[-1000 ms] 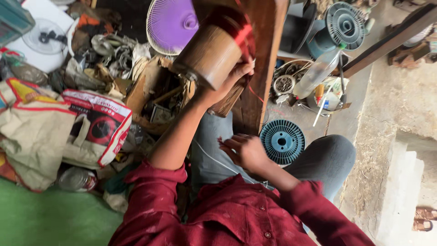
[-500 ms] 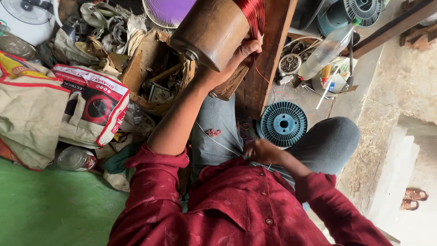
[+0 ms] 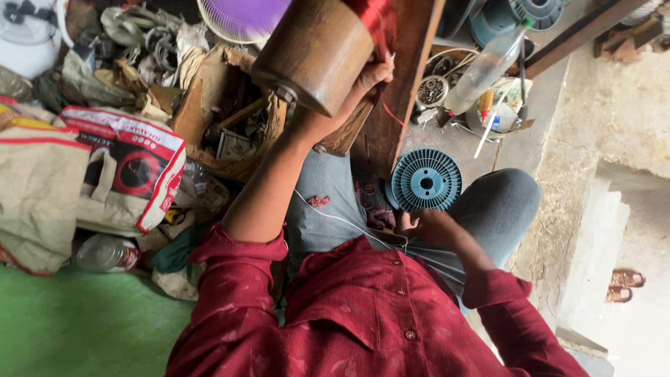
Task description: The person sits on the floor and winds red copper wire onto a wooden bobbin using a hand-cranked winder. They repeatedly crank the handle to wrap the wire, then use scissors to cut the wire and tie off the end.
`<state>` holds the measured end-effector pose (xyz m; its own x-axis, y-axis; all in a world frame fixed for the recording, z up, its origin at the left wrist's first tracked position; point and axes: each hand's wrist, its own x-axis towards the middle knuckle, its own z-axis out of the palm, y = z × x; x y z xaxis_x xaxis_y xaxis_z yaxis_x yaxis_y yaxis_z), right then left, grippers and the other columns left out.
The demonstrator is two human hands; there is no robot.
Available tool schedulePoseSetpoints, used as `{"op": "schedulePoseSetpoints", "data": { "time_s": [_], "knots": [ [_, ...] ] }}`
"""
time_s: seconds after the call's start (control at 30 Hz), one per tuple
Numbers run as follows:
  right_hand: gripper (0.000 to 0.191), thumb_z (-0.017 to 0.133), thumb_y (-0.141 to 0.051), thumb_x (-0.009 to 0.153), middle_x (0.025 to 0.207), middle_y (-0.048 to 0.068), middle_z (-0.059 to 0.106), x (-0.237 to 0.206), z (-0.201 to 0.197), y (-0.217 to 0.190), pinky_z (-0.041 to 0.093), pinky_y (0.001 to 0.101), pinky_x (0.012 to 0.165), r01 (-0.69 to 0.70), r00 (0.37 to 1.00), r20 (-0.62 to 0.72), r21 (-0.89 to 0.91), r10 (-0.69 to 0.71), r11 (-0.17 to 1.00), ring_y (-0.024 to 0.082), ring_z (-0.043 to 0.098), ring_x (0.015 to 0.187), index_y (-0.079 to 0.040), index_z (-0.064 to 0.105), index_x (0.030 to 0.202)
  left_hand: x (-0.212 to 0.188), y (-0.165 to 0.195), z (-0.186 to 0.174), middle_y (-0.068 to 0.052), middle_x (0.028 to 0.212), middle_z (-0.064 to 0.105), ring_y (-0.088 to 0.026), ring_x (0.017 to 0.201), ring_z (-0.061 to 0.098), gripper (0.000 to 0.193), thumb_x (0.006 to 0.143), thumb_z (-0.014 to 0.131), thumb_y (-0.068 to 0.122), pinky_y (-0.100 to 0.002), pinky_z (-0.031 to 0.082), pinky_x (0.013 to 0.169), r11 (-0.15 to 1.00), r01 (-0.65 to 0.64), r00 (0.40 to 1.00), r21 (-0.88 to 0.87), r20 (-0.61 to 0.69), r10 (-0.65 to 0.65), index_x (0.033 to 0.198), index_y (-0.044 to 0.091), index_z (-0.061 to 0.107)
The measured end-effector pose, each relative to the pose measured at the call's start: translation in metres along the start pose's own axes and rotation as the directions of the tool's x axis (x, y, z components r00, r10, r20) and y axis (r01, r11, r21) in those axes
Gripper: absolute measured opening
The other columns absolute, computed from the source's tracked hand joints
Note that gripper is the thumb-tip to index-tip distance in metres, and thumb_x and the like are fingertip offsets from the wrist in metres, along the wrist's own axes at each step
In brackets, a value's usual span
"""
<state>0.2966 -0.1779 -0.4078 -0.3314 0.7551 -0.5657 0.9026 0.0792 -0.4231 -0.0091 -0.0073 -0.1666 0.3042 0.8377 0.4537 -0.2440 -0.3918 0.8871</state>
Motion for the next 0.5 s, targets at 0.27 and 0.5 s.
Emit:
{"op": "schedulePoseSetpoints", "data": {
  "time_s": [0.27,0.5],
  "knots": [
    [0.011,0.069,-0.020,0.090,0.087,0.007,0.079,-0.016,0.019,-0.033,0.060,0.0383,0.068,0.065,0.972,-0.231,0.130,-0.033,0.989,0.023,0.077,0.076,-0.018,0.075,0.099,-0.004,0.002,-0.003,-0.004,0.108,0.073,-0.013,0.103,0.073,0.028,0.105,0.071,0.031,-0.029,0.061,0.093,0.989,-0.064,0.998,0.135,-0.015,0.067,0.114,0.005,0.070],
    [0.012,0.067,0.007,0.093,0.098,0.015,0.074,-0.044,-0.110,-0.085,0.062,0.0357,0.082,0.529,0.840,-0.543,0.812,-0.015,0.246,0.021,0.073,0.087,0.002,0.064,0.103,-0.002,-0.006,0.002,-0.003,0.106,0.074,-0.015,0.102,0.074,0.036,0.098,0.070,0.036,-0.029,0.063,0.092,0.994,0.106,0.994,0.038,-0.033,-0.105,0.117,0.005,0.067]
  ]
}}
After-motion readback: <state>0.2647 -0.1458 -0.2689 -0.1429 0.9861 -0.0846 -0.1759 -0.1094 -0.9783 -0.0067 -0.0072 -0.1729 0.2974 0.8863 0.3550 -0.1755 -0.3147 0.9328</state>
